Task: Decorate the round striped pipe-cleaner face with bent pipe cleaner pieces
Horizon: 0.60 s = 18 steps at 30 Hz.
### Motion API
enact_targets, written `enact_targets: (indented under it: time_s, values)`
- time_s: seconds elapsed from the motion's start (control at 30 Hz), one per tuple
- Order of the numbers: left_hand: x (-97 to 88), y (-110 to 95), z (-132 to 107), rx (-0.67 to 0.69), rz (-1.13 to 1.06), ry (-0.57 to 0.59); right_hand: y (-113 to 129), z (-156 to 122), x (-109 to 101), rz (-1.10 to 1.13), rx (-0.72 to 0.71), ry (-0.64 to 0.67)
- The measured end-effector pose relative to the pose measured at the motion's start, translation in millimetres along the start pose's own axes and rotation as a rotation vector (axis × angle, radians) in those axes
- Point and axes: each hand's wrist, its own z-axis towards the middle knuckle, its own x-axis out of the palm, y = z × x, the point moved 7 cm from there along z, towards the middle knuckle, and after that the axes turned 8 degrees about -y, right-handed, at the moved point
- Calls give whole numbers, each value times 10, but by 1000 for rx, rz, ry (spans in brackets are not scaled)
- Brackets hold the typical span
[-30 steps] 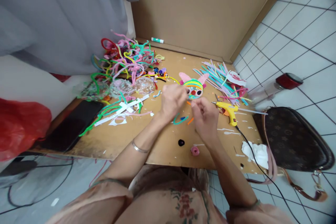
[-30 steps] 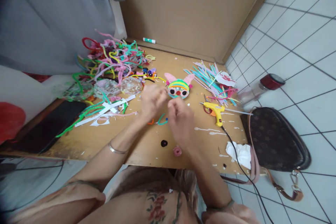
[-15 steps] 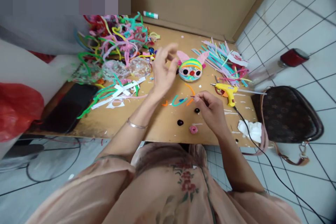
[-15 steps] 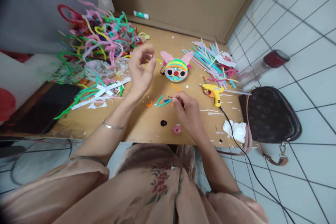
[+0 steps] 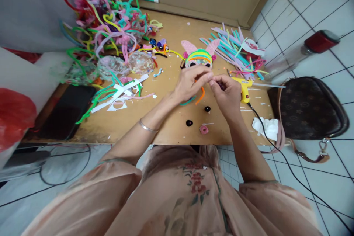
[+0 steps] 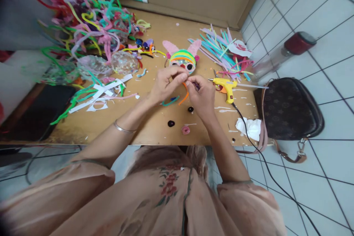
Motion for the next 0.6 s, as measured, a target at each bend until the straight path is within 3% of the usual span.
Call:
enact_targets:
  time_s: [0.23, 0.6]
  values:
    - [-47, 197, -140, -200, 37, -74, -67, 33, 99, 74, 67, -7]
    - [-213, 292, -213, -257, 251, -160, -7, 32, 327, 163, 107, -11]
